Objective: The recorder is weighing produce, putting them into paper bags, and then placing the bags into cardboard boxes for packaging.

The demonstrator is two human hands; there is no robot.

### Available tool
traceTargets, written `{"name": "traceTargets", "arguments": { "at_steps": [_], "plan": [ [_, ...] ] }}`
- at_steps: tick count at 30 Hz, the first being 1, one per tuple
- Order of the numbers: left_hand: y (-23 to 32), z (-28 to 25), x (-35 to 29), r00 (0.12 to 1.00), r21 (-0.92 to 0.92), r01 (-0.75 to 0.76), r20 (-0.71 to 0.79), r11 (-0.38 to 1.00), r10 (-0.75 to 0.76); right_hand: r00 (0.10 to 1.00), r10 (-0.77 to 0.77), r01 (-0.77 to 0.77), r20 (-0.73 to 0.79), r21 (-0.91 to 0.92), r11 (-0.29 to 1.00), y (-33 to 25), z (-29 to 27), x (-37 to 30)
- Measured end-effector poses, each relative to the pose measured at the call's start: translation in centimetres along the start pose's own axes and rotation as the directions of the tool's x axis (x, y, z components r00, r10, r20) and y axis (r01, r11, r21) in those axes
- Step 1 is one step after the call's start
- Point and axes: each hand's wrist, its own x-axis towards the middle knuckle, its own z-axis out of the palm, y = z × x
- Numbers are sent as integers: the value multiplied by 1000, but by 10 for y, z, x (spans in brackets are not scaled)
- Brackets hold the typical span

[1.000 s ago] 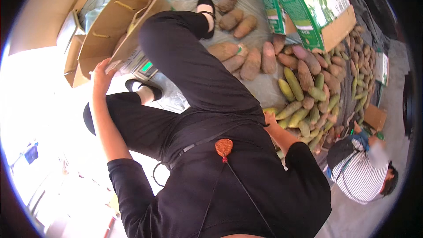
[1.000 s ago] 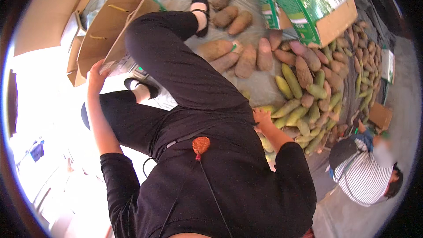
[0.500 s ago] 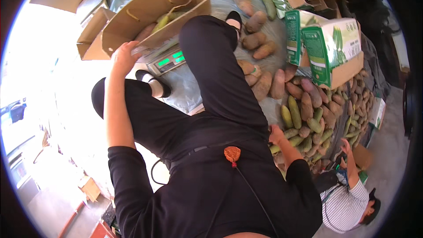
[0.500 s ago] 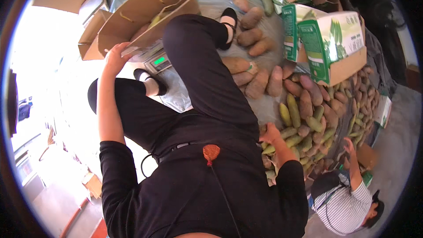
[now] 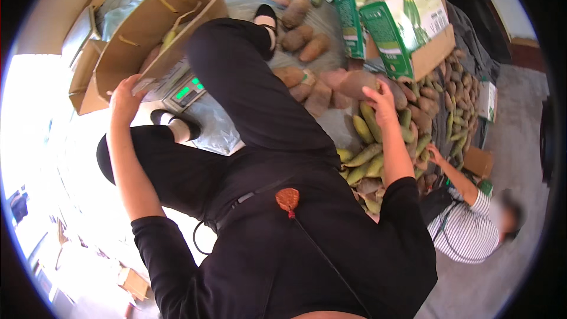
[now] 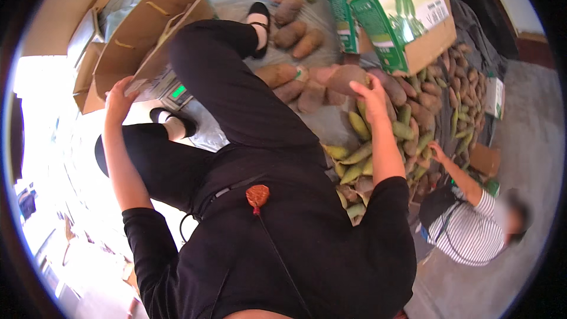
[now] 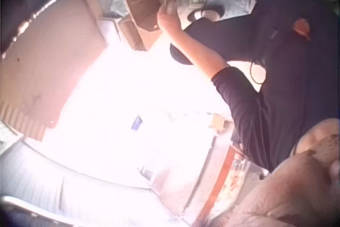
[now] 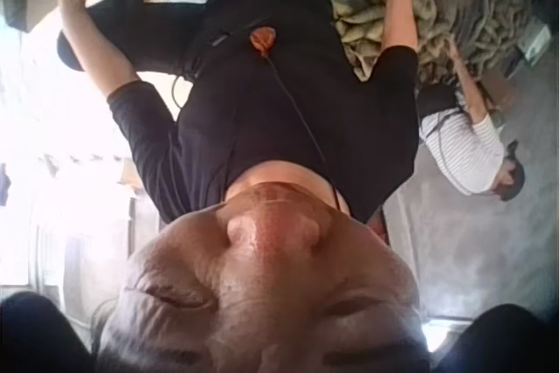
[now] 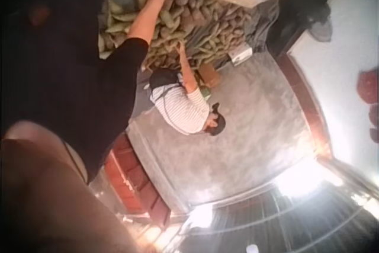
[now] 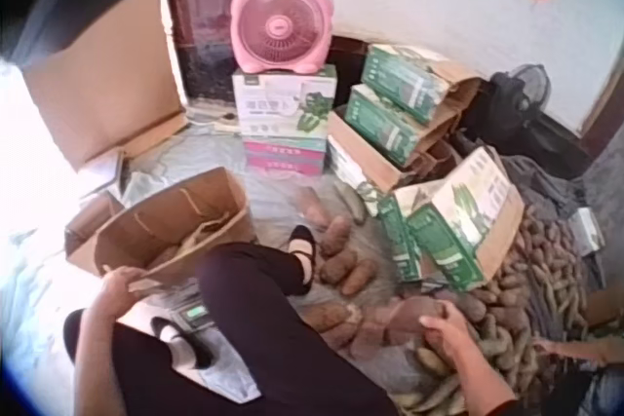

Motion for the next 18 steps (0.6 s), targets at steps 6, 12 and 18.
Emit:
{"name": "traceTargets", "arguments": {
  "at_steps": [6, 12, 18],
  "plan": [
    [2, 2, 3, 999, -49, 49, 17, 998, -48, 940, -320, 290, 121, 217, 932, -111, 73, 20],
    [-4, 1, -2, 999, -50, 52, -1, 997, -53, 785, -482, 329, 390, 397, 857, -206, 192, 16],
    [1, -5, 3, 997, -74, 69, 41, 995, -66, 682, -468, 373, 561, 284, 884, -247, 313, 13]
  ]
}}
